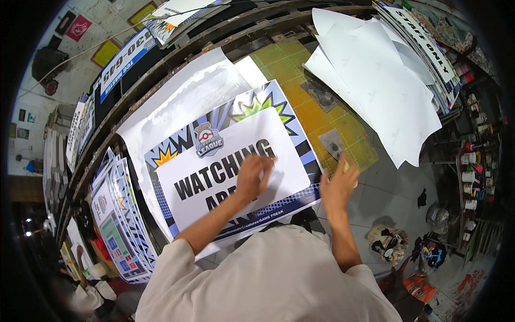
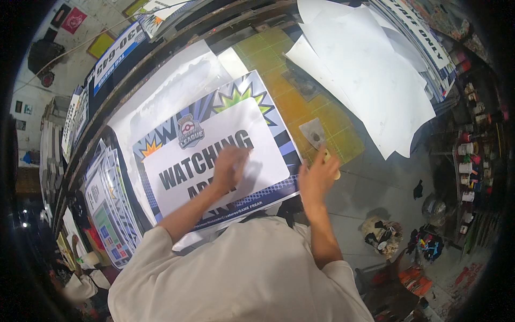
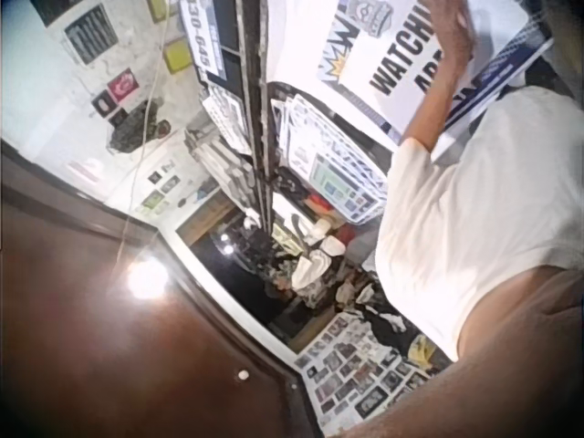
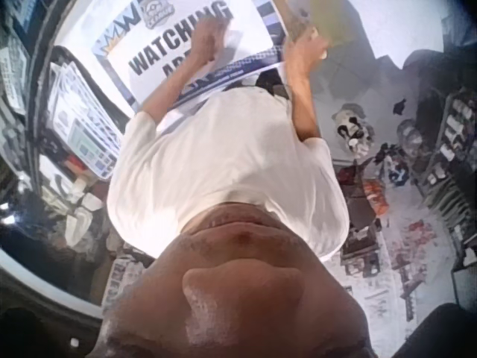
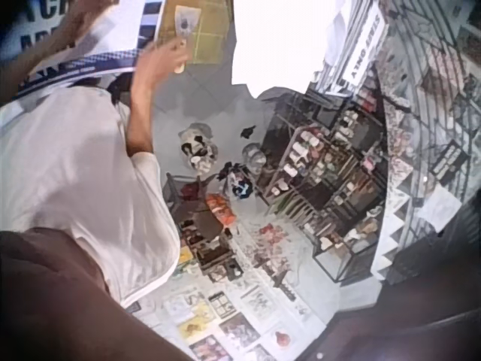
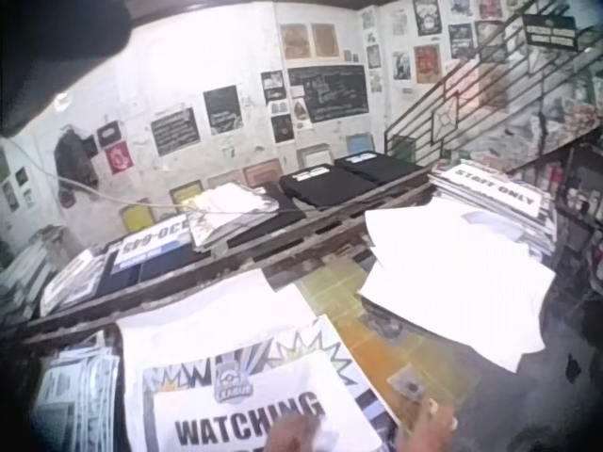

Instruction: The person applies a printed sign to a flat surface using a squeegee tool. They align the sign, smooth it down to remove air bubbles, and peel back the backing paper to adhere it securely.

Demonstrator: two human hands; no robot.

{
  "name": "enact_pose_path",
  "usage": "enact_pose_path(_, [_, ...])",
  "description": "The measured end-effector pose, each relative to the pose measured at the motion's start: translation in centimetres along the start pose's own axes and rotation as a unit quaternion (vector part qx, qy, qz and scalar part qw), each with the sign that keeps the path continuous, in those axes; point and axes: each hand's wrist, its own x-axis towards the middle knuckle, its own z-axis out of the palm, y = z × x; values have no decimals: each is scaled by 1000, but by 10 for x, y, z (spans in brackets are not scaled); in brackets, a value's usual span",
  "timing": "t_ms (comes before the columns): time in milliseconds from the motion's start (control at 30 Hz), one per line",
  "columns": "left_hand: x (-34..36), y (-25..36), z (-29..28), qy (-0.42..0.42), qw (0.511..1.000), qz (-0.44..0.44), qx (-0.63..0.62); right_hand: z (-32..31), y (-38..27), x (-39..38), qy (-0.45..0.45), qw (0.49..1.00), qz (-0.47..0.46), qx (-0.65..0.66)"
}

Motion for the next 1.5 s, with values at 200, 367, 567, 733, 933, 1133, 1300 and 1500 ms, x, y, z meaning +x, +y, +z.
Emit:
enact_pose_path(200, [-64, 43, 11, -86, 994, 25, 56, 4, 57, 13, -93, 994, -2, -48])
enact_pose_path(367, [-69, 42, 12, -89, 989, 1, 118, -33, 24, -6, -64, 997, -3, 35])
enact_pose_path(567, [-75, 33, 26, -107, 979, -48, 165, -43, -19, -98, -173, 971, -166, 18])
enact_pose_path(733, [-73, 37, 22, -115, 977, -57, 172, -29, -35, -117, -216, 966, -137, 35])
enact_pose_path(933, [-77, 34, 22, -111, 976, -49, 180, -8, -71, -90, -248, 961, -123, 26])
enact_pose_path(1133, [-78, 33, 23, -126, 968, -39, 212, 28, -99, -43, -215, 965, -152, 13])
enact_pose_path(1300, [-81, 27, 30, -109, 974, -46, 193, 54, -121, -9, -200, 967, -157, 16])
enact_pose_path(1500, [-68, 26, 26, -43, 984, -50, 164, 77, -137, 30, -173, 968, -179, 15])
